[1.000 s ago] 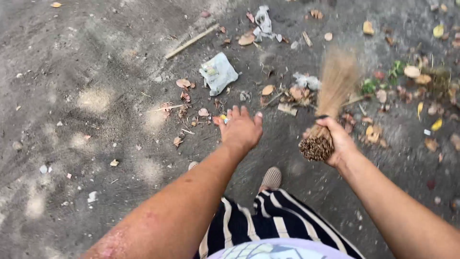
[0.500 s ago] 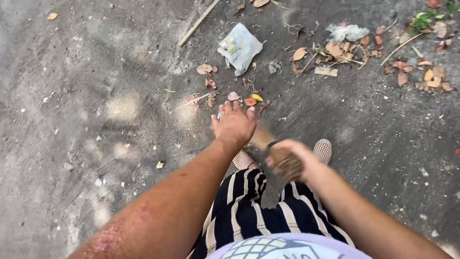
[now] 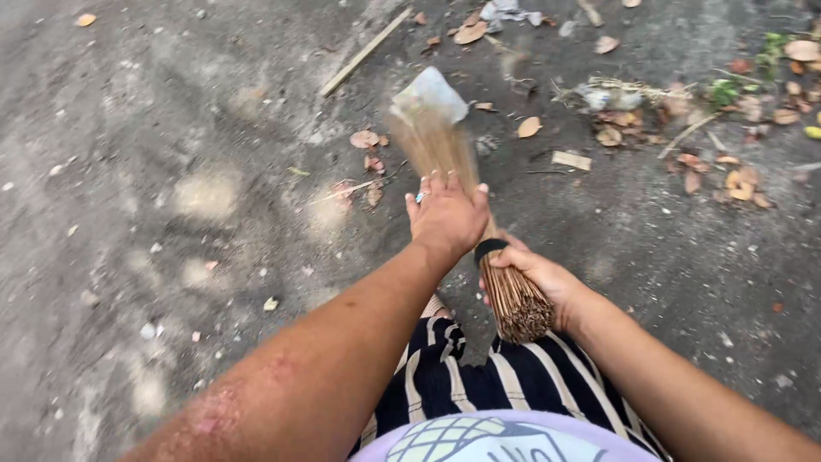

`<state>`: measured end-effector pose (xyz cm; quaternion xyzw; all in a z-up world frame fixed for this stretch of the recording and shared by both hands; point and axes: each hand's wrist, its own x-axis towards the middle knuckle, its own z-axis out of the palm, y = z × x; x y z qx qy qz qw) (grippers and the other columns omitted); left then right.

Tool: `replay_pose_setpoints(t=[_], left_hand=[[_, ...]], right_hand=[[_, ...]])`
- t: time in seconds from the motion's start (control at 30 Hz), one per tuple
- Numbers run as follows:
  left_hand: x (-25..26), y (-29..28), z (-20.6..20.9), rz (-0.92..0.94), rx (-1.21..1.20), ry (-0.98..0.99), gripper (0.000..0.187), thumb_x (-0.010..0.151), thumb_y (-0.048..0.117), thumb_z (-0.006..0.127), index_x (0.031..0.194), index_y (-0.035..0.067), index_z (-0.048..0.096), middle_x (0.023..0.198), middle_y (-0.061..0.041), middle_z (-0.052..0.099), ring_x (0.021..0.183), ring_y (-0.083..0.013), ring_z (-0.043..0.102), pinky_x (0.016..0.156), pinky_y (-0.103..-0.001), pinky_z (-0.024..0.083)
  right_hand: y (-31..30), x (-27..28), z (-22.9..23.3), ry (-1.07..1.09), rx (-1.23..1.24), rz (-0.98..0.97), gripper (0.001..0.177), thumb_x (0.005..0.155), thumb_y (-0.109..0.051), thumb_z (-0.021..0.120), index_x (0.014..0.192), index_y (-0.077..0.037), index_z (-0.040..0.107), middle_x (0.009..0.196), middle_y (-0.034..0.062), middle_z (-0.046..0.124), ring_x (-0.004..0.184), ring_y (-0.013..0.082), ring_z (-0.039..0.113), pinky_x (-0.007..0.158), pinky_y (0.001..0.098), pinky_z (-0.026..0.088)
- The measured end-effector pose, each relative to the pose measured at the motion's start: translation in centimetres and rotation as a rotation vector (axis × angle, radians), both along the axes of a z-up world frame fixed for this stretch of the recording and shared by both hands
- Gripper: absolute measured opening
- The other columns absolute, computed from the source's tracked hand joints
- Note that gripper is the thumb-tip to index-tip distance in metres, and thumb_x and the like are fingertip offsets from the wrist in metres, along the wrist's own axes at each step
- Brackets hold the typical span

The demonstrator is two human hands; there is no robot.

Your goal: Sweeping dry leaves and debris from a dirt ground using a stick broom.

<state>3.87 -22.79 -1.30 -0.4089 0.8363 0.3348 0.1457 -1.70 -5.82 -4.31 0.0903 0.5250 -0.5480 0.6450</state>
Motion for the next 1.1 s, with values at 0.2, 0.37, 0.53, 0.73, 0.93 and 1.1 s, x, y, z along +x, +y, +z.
replay_pose_setpoints(t=[0.2, 0.37, 0.53, 0.73, 0.93, 1.1], left_hand=[[2.6, -2.0, -0.8, 0.145, -0.053, -0.03, 0.074, 0.101, 0.054, 0.037, 0.157, 0.007, 0.032, 0.167, -0.015, 0.023, 0.156, -0.0319, 0.016, 0.125, -0.053, 0.008], [3.2, -2.1, -0.8, 0.266, -0.084, -0.084, 0.073, 0.1, 0.052, 0.039, 0.157, 0.007, 0.032, 0.166, -0.015, 0.025, 0.155, -0.0324, 0.019, 0.125, -0.055, 0.009], [1.9, 0.7, -0.4, 0.324, -0.055, -0.097, 0.071, 0.101, 0.051, 0.04, 0.156, 0.007, 0.035, 0.166, -0.015, 0.029, 0.156, -0.0323, 0.021, 0.125, -0.056, 0.012], [-3.3, 3.9, -0.1, 0.292, -0.033, -0.062, 0.073, 0.1, 0.052, 0.041, 0.157, 0.006, 0.03, 0.166, -0.017, 0.024, 0.154, -0.0331, 0.018, 0.124, -0.056, 0.01], [-8.1, 5.9, 2.4, 0.286, -0.075, 0.021, 0.072, 0.101, 0.052, 0.04, 0.158, 0.008, 0.032, 0.167, -0.014, 0.026, 0.156, -0.0316, 0.019, 0.125, -0.055, 0.011], [-10.0, 6.9, 2.6, 0.191, -0.061, 0.001, 0.074, 0.099, 0.052, 0.039, 0.159, 0.009, 0.028, 0.168, -0.013, 0.02, 0.156, -0.031, 0.016, 0.125, -0.055, 0.009]], right_hand=[[-4.0, 5.6, -2.8, -0.456, -0.03, 0.34, 0.035, 0.088, -0.023, 0.062, 0.105, 0.007, 0.061, 0.087, 0.0213, 0.07, 0.069, 0.0323, 0.071, 0.062, 0.0396, 0.064], [-2.2, -2.1, -4.4, -0.458, 0.117, 0.115, 0.035, 0.093, -0.025, 0.055, 0.108, 0.007, 0.057, 0.084, 0.0182, 0.067, 0.065, 0.0254, 0.068, 0.05, 0.0342, 0.058], [1.8, -16.7, -3.1, -0.347, 0.2, -0.461, 0.05, 0.099, -0.034, 0.036, 0.128, 0.006, 0.047, 0.092, 0.009, 0.058, 0.072, 0.0145, 0.062, 0.05, 0.0248, 0.057], [1.5, -22.4, -1.0, -0.12, 0.002, -0.442, 0.047, 0.097, -0.046, 0.042, 0.124, -0.009, 0.055, 0.097, 0.0116, 0.064, 0.081, 0.0224, 0.068, 0.066, 0.0367, 0.059], [2.7, -15.9, 4.1, 0.184, 0.206, -0.232, 0.035, 0.091, -0.026, 0.061, 0.121, -0.009, 0.059, 0.112, 0.0159, 0.072, 0.101, 0.0283, 0.073, 0.092, 0.0485, 0.058], [6.5, -14.7, 3.6, -0.087, 0.067, -0.143, 0.041, 0.087, -0.025, 0.055, 0.111, 0.008, 0.057, 0.1, 0.0216, 0.07, 0.089, 0.0334, 0.076, 0.072, 0.0408, 0.062]])
